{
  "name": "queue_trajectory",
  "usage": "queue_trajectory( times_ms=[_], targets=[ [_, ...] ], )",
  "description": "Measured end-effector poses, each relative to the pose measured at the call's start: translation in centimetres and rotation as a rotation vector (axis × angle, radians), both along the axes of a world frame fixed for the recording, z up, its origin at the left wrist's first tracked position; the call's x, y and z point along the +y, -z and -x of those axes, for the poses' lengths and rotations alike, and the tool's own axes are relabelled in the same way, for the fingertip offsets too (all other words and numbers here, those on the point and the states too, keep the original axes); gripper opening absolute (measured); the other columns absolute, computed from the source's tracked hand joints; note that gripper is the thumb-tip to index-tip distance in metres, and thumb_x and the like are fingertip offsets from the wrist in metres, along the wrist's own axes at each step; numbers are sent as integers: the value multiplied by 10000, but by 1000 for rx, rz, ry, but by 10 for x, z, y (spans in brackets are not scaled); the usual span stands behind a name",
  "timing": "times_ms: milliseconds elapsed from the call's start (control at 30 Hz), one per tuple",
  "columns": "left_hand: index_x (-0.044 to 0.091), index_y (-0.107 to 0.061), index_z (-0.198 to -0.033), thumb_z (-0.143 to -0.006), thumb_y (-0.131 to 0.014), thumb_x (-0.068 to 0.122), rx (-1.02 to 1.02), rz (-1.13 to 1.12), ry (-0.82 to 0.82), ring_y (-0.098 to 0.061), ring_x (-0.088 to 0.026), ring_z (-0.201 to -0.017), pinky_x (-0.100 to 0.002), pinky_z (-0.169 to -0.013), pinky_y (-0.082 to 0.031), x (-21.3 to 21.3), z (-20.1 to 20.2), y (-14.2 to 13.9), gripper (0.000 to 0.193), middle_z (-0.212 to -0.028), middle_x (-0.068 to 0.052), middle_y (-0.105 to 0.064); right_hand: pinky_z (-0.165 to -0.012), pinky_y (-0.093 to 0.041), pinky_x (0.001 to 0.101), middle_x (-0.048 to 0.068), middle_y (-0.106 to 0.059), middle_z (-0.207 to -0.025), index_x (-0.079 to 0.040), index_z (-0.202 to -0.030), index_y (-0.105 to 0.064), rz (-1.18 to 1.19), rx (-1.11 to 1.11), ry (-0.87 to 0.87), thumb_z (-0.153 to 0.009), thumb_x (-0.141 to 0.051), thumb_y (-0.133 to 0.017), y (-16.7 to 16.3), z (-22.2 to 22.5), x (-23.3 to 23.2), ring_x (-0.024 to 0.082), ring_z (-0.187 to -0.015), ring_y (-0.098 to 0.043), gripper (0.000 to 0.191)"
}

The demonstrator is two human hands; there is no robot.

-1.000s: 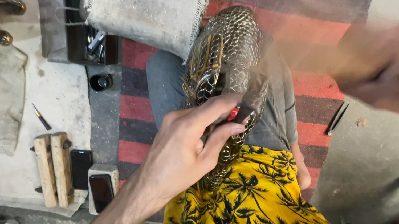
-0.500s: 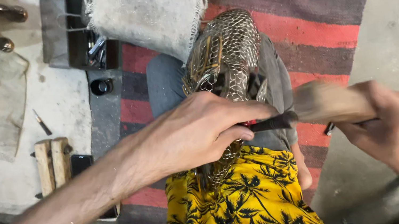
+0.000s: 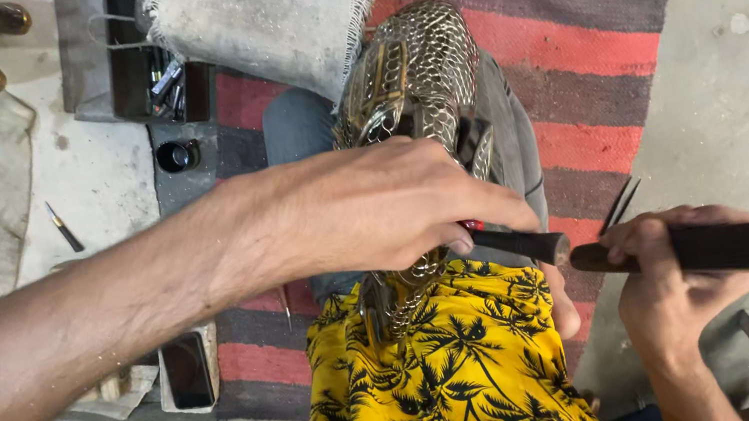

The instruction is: The person sits on the floor with a brass elephant figurine on their lap and hammers a chisel against its surface using a wooden mallet, repositioning the chisel to work different detailed areas of the figurine's body and head.

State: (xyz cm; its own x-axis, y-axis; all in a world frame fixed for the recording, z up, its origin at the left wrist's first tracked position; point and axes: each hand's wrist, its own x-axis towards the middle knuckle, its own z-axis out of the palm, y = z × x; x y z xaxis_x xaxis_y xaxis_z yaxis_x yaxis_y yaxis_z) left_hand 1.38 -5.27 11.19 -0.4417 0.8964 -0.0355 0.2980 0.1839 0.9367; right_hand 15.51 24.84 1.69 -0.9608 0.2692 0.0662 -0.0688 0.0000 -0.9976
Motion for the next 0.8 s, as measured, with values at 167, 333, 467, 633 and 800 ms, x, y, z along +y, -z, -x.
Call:
queue_trajectory(
  times_ms=[167, 333, 467, 633, 800],
  targets=[
    [175, -670, -1288, -814, -620, -76, 95, 30, 25, -767, -307, -847, -412, -719, -609, 1, -2, -5, 538, -956, -146, -774, -745, -561, 382, 166, -671, -940, -35, -1103, -531, -722, 94, -127, -926, 32, -728, -11, 4, 0, 281, -814, -684, 273],
    [203, -683, -1240, -809, -620, -63, 107, 107, 102, -775, -251, -864, -410, -734, -601, 3, -2, -16, 510, -905, -96, -784, -704, -512, 310, 138, -654, -831, -20, -957, -687, -837, -108, -30, -923, 15, -804, -11, -9, 3, 210, -728, -632, 128],
    [250, -676, -1249, -819, -615, -40, 146, 203, 141, -762, -242, -834, -407, -719, -586, 4, -6, -20, 522, -848, -68, -783, -746, -518, 296, 102, -670, -848, -19, -1002, -666, -807, -103, 31, -931, -50, -817, 6, -19, 6, 166, -754, -644, 169],
    [246, -700, -1246, -774, -655, -50, 219, 118, 81, -737, -288, -853, -436, -716, -575, -4, -16, -26, 559, -917, -96, -774, -698, -515, 320, 100, -674, -805, 17, -895, -679, -905, -146, -46, -935, -12, -781, 20, -27, 14, 173, -731, -651, 113],
    [249, -626, -1381, -957, -640, 9, 139, 125, -181, -782, -248, -936, -391, -816, -613, -11, -30, -24, 488, -1096, -107, -777, -679, -559, 289, 48, -695, -824, 14, -933, -647, -394, -306, 45, -927, -82, -795, 39, -38, 7, 138, -725, -683, 177]
  ],
)
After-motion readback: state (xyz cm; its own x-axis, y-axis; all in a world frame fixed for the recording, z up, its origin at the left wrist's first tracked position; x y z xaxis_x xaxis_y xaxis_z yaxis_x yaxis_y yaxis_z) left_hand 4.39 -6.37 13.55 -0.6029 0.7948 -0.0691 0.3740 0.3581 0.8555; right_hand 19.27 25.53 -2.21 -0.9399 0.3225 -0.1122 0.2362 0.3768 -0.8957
